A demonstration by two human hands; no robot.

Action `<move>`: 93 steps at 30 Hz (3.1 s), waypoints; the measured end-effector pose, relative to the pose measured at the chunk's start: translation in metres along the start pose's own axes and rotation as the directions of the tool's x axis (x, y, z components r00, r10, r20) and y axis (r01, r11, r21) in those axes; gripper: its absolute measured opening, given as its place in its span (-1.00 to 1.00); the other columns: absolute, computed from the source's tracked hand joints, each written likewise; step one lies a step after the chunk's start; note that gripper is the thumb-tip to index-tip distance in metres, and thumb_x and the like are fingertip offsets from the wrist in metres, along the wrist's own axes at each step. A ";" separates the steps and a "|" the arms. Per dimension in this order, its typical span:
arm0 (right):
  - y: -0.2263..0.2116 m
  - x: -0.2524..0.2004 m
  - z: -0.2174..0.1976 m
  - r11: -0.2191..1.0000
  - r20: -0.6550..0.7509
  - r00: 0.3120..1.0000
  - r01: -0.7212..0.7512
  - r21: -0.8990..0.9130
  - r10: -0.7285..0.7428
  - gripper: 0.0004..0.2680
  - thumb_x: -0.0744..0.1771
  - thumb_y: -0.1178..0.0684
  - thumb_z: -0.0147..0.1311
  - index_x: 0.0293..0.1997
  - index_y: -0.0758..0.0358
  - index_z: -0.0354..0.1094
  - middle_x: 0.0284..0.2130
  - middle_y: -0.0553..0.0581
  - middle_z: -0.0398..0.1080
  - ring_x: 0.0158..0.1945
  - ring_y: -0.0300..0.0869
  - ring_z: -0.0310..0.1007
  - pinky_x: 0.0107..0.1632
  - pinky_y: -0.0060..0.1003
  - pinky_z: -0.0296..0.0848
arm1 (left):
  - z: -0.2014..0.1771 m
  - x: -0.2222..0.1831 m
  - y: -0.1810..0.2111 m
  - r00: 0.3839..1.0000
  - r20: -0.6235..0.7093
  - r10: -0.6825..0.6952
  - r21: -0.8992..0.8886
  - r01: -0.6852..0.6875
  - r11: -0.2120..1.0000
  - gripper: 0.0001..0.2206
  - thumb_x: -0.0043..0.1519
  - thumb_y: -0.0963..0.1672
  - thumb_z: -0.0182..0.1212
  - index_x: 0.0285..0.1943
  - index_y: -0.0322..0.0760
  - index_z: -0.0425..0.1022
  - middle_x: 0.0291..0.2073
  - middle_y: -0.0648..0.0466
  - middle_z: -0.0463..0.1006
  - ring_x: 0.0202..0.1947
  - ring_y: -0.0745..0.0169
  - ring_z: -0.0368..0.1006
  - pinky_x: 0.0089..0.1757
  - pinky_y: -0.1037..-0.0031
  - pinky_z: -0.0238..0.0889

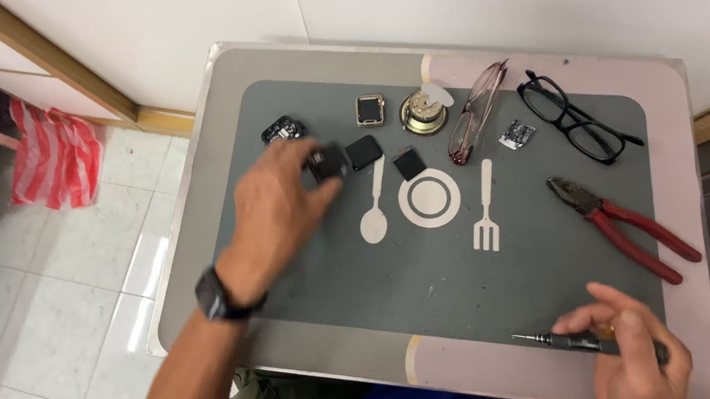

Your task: Repairing a smartwatch by manipulating internal components with tools on a repair bench

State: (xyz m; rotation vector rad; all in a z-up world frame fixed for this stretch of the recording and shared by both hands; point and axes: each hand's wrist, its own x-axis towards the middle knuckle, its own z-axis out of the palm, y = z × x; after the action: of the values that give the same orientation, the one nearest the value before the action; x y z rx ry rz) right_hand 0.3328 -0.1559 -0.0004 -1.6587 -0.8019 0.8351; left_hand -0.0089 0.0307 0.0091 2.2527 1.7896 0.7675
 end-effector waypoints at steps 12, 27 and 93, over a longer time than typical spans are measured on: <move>0.001 -0.006 -0.007 0.997 -0.020 0.997 -0.071 0.039 0.072 -0.64 0.46 -0.05 -0.16 0.09 0.60 0.41 -0.38 0.42 0.41 -0.27 0.21 0.50 -0.01 0.05 0.53 | 0.004 0.059 -0.016 0.868 0.129 -0.479 0.242 0.441 0.865 -0.40 0.13 0.18 0.29 0.35 0.10 0.46 -0.14 -0.08 0.67 -0.06 -0.22 0.55 -0.15 0.06 0.37; 0.001 0.004 -0.005 0.987 -0.054 0.988 -0.149 -0.061 0.145 -0.55 0.52 -0.15 -0.18 -0.03 0.67 0.45 -0.47 0.54 0.41 -0.54 0.10 0.27 -0.47 -0.12 0.25 | 0.021 0.032 -0.076 0.991 -0.102 -0.088 0.040 0.092 0.995 -0.44 0.13 -0.03 0.43 0.36 -0.06 0.40 -0.02 0.10 0.64 0.02 -0.05 0.41 -0.12 0.16 0.36; -0.058 0.072 0.119 0.968 0.547 0.834 -0.079 0.240 -0.068 -0.68 0.35 0.08 0.06 0.22 0.43 0.37 -0.62 0.20 0.37 -0.70 -0.38 -0.03 -0.65 -0.47 -0.02 | 0.005 0.016 0.032 0.863 -0.175 0.474 -0.628 -0.469 0.622 -0.48 0.16 -0.09 0.50 0.25 -0.39 0.42 0.04 -0.19 0.64 -0.20 0.13 0.66 -0.13 0.52 0.63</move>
State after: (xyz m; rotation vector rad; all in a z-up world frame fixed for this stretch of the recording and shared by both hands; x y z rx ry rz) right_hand 0.2651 -0.0236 0.0240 -1.1936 -1.0307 1.3979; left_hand 0.0236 0.0381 0.0228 2.1771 0.6804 1.2342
